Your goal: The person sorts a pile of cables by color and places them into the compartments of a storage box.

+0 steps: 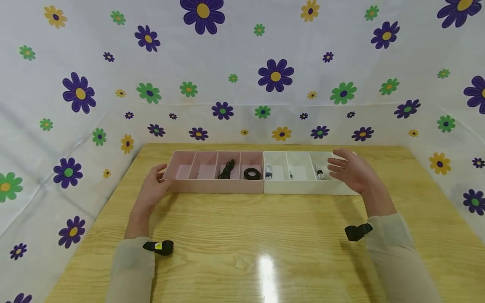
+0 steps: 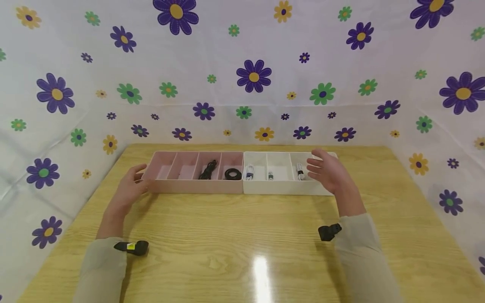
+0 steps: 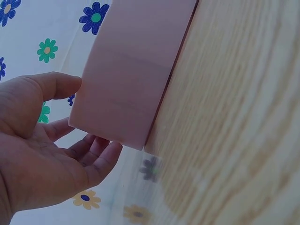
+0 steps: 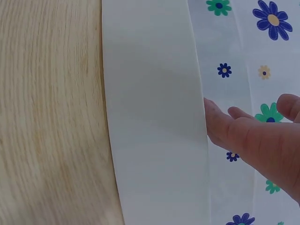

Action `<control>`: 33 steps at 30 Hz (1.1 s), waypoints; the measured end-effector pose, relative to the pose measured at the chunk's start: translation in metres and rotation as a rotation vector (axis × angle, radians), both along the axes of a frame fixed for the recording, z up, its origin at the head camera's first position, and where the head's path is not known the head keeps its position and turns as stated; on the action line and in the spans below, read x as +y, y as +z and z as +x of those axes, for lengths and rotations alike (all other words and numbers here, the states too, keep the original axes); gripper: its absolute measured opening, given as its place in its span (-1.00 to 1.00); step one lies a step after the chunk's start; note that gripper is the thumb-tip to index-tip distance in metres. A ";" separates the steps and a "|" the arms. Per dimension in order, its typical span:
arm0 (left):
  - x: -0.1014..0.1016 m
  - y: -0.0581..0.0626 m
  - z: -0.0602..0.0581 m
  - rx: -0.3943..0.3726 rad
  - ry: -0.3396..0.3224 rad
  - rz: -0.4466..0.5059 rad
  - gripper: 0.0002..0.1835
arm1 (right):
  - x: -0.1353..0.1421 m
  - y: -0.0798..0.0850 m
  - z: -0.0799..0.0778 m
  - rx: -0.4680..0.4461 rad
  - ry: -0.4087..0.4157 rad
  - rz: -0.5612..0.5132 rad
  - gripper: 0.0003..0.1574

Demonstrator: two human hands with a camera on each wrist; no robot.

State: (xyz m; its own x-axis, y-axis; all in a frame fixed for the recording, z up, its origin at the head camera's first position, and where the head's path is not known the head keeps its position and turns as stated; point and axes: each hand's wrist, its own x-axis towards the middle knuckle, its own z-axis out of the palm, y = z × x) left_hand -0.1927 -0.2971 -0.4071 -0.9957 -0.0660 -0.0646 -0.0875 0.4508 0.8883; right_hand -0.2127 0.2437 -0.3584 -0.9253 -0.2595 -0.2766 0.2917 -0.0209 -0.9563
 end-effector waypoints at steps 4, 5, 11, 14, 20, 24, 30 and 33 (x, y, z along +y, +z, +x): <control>-0.001 -0.003 0.000 -0.014 -0.009 0.012 -0.25 | 0.003 -0.005 0.010 0.010 -0.033 -0.080 -0.06; -0.001 -0.005 0.000 -0.019 -0.012 0.015 -0.25 | 0.004 -0.006 0.013 0.009 -0.044 -0.111 -0.07; 0.000 -0.008 0.000 -0.036 -0.018 -0.002 -0.26 | 0.013 -0.007 0.031 -0.005 -0.108 -0.274 -0.08; 0.000 -0.005 0.000 -0.041 -0.008 -0.019 -0.27 | 0.015 -0.009 0.036 -0.007 -0.109 -0.318 -0.07; 0.001 -0.005 0.002 -0.056 0.004 0.002 -0.27 | 0.014 -0.015 0.037 0.012 -0.070 -0.388 -0.08; 0.001 -0.004 0.004 -0.055 0.003 0.028 -0.26 | 0.011 -0.014 0.035 0.038 -0.069 -0.361 -0.07; 0.000 -0.001 0.003 -0.037 -0.001 -0.015 -0.26 | 0.008 -0.016 0.037 0.023 -0.081 -0.295 -0.07; 0.002 0.002 0.003 -0.036 0.002 -0.035 -0.26 | 0.009 -0.017 0.038 0.043 -0.074 -0.284 -0.08</control>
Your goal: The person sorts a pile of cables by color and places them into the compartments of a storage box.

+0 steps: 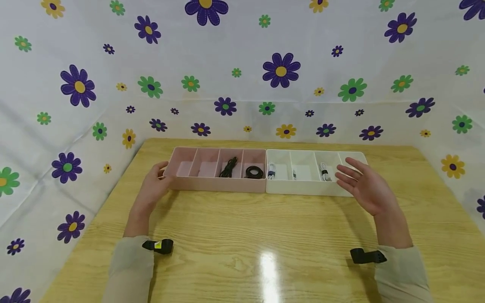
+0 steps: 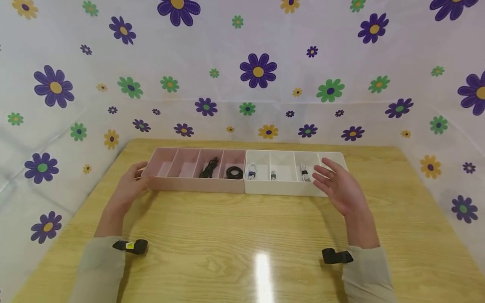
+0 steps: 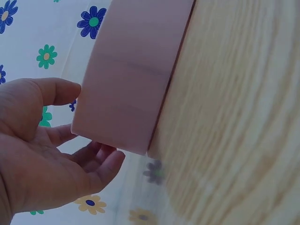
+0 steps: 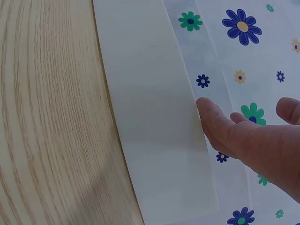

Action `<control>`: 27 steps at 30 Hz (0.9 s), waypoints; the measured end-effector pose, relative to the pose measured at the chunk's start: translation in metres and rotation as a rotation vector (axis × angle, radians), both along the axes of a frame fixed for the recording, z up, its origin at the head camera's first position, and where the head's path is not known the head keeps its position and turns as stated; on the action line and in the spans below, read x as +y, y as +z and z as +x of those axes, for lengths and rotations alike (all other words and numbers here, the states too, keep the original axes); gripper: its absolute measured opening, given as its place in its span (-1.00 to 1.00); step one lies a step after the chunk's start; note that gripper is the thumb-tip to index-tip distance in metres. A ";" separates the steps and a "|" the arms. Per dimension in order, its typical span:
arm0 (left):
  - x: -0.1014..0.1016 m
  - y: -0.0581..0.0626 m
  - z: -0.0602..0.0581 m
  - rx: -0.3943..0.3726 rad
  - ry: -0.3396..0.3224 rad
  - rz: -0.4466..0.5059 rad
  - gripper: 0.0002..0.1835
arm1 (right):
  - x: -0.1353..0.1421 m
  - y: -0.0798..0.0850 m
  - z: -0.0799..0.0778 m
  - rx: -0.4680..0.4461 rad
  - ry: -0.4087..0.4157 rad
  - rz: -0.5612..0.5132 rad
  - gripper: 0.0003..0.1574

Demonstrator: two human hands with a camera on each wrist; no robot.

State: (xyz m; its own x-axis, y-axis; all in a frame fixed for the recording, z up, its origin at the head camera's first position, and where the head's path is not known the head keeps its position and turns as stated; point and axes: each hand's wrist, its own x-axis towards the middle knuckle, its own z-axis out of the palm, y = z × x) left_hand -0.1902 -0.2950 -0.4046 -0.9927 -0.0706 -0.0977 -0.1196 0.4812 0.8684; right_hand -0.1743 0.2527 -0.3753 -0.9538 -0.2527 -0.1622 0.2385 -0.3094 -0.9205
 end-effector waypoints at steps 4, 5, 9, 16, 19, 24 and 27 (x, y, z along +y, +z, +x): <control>0.003 0.006 0.001 0.003 0.017 0.006 -0.26 | 0.001 0.001 0.003 0.026 0.006 0.004 -0.07; 0.003 0.006 0.002 0.005 0.024 0.011 -0.25 | 0.001 0.001 0.003 0.031 0.012 0.012 -0.07; 0.002 0.008 0.006 -0.003 0.058 0.018 -0.24 | 0.002 0.005 0.006 0.042 0.033 0.051 -0.07; 0.006 0.016 0.010 0.038 0.090 0.028 -0.28 | 0.002 0.013 0.012 0.100 0.042 0.194 -0.05; 0.010 0.022 0.012 0.082 0.089 0.022 -0.31 | -0.002 0.018 0.015 0.136 0.039 0.218 -0.06; 0.019 0.031 0.015 0.145 0.046 -0.002 -0.31 | -0.011 0.027 0.022 0.181 0.027 0.221 -0.09; 0.027 0.035 0.018 0.189 -0.004 -0.021 -0.29 | -0.017 0.031 0.027 0.228 0.016 0.216 -0.13</control>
State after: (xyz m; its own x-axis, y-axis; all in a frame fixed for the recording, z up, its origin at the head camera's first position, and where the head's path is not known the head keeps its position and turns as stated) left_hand -0.1721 -0.2682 -0.3692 -0.9936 -0.0663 0.0917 0.0465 0.4995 0.8651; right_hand -0.1474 0.2359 -0.3438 -0.9680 -0.2509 0.0037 0.0218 -0.0989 -0.9949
